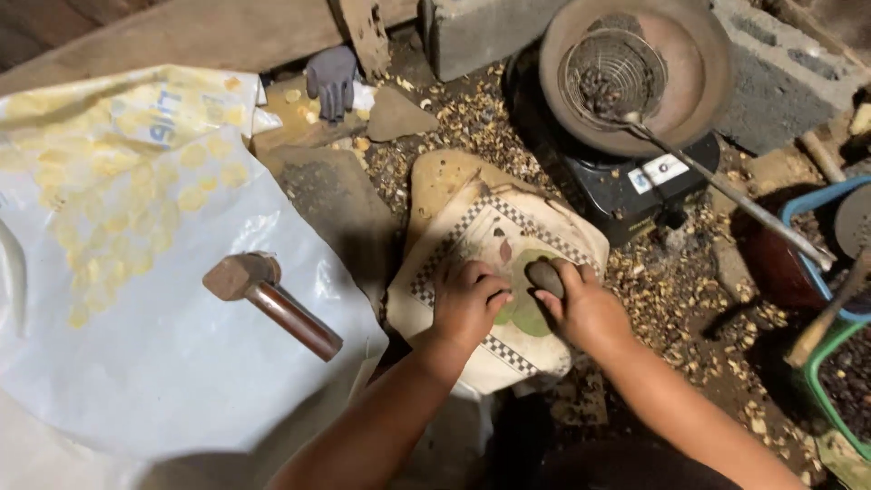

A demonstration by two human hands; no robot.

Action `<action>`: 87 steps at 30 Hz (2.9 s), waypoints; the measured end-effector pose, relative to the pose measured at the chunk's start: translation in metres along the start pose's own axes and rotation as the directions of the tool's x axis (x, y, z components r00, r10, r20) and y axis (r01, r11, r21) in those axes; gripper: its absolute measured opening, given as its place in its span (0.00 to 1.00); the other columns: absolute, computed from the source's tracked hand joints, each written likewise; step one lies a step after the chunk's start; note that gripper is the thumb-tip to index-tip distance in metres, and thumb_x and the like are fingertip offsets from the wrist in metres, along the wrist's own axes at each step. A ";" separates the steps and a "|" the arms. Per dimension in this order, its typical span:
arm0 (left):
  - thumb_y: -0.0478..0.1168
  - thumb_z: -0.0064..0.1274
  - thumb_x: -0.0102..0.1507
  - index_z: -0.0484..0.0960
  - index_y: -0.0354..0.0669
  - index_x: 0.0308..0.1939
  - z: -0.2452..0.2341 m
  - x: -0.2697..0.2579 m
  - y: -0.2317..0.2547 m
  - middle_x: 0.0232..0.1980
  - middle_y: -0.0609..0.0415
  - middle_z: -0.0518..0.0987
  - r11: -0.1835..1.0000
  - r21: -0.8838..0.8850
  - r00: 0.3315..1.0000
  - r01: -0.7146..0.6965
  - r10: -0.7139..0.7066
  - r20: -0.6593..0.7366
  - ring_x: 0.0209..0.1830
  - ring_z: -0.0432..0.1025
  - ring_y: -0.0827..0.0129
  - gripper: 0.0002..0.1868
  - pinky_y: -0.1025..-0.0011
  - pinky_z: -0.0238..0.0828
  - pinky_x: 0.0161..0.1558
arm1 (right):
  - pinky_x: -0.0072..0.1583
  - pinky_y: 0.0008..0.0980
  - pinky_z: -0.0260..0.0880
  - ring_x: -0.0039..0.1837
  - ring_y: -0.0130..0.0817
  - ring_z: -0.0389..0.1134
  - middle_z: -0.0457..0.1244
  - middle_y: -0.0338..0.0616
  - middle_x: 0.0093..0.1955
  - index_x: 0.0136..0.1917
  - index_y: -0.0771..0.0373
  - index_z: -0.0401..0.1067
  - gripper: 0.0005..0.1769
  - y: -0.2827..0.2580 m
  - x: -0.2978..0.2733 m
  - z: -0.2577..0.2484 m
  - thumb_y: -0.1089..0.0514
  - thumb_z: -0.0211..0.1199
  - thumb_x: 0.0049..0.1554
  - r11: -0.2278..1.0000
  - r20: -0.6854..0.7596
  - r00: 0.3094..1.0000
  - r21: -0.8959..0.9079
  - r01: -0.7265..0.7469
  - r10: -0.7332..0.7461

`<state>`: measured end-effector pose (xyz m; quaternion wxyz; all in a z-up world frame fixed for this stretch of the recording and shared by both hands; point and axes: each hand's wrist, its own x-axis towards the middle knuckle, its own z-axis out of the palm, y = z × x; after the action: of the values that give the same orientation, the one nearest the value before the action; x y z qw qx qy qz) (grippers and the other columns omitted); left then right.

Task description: Processing nuts by pounding them with a hammer on a plastic sheet and then deshelling them using a stone on a ceramic tile.

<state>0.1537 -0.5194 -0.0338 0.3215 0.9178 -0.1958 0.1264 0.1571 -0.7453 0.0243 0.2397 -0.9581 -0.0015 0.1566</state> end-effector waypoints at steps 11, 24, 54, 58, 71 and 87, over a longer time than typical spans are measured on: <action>0.45 0.57 0.64 0.80 0.54 0.45 -0.007 -0.004 -0.019 0.41 0.56 0.75 0.991 0.092 0.992 -0.093 0.101 -0.078 0.44 0.74 0.57 0.07 0.60 0.71 0.47 | 0.51 0.59 0.77 0.50 0.67 0.73 0.62 0.57 0.59 0.72 0.43 0.60 0.26 -0.048 -0.022 -0.001 0.38 0.52 0.62 0.927 0.065 0.955 -0.228 0.297 -0.290; 0.48 0.60 0.60 0.82 0.61 0.45 -0.001 0.002 -0.011 0.44 0.62 0.75 0.999 0.038 1.000 -0.004 0.005 -0.019 0.48 0.73 0.61 0.10 0.59 0.70 0.50 | 0.59 0.60 0.73 0.58 0.66 0.71 0.65 0.59 0.60 0.76 0.41 0.53 0.31 -0.041 -0.017 -0.004 0.37 0.50 0.62 0.987 0.177 0.984 -0.160 -0.009 0.038; 0.51 0.65 0.55 0.83 0.62 0.41 0.005 -0.001 -0.017 0.43 0.60 0.75 0.992 0.058 0.988 0.110 -0.103 -0.111 0.45 0.73 0.58 0.12 0.55 0.69 0.48 | 0.58 0.59 0.74 0.56 0.64 0.72 0.62 0.56 0.59 0.74 0.34 0.53 0.28 -0.063 -0.004 -0.032 0.36 0.51 0.62 0.968 0.244 0.968 -0.224 0.117 -0.061; 0.49 0.63 0.57 0.79 0.57 0.55 -0.020 -0.005 -0.006 0.47 0.54 0.76 0.975 0.190 0.993 0.112 -0.101 -0.066 0.51 0.75 0.54 0.22 0.53 0.69 0.53 | 0.55 0.64 0.73 0.53 0.73 0.70 0.61 0.64 0.59 0.73 0.47 0.56 0.28 -0.074 0.001 -0.020 0.42 0.54 0.63 0.982 0.080 0.982 -0.073 0.176 -0.170; 0.42 0.52 0.65 0.80 0.54 0.54 -0.031 -0.017 -0.029 0.46 0.50 0.77 0.996 0.078 0.999 0.032 -0.034 0.031 0.50 0.74 0.50 0.13 0.54 0.70 0.53 | 0.69 0.68 0.60 0.65 0.63 0.68 0.67 0.58 0.61 0.73 0.38 0.54 0.27 -0.048 0.038 -0.001 0.35 0.50 0.63 0.995 0.290 0.954 -0.081 -0.050 0.071; 0.43 0.55 0.61 0.80 0.42 0.44 -0.042 -0.003 -0.019 0.40 0.45 0.75 0.998 0.064 0.998 0.030 -0.027 -0.052 0.45 0.74 0.48 0.11 0.53 0.71 0.53 | 0.56 0.52 0.75 0.54 0.54 0.74 0.64 0.53 0.58 0.70 0.39 0.59 0.23 -0.096 0.030 -0.015 0.41 0.52 0.62 0.856 0.291 0.941 -0.427 0.291 -0.175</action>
<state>0.1547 -0.4787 -0.0134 0.2983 0.9269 -0.1703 0.1513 0.1967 -0.6649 0.0718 0.0190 -0.9536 -0.1848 0.2368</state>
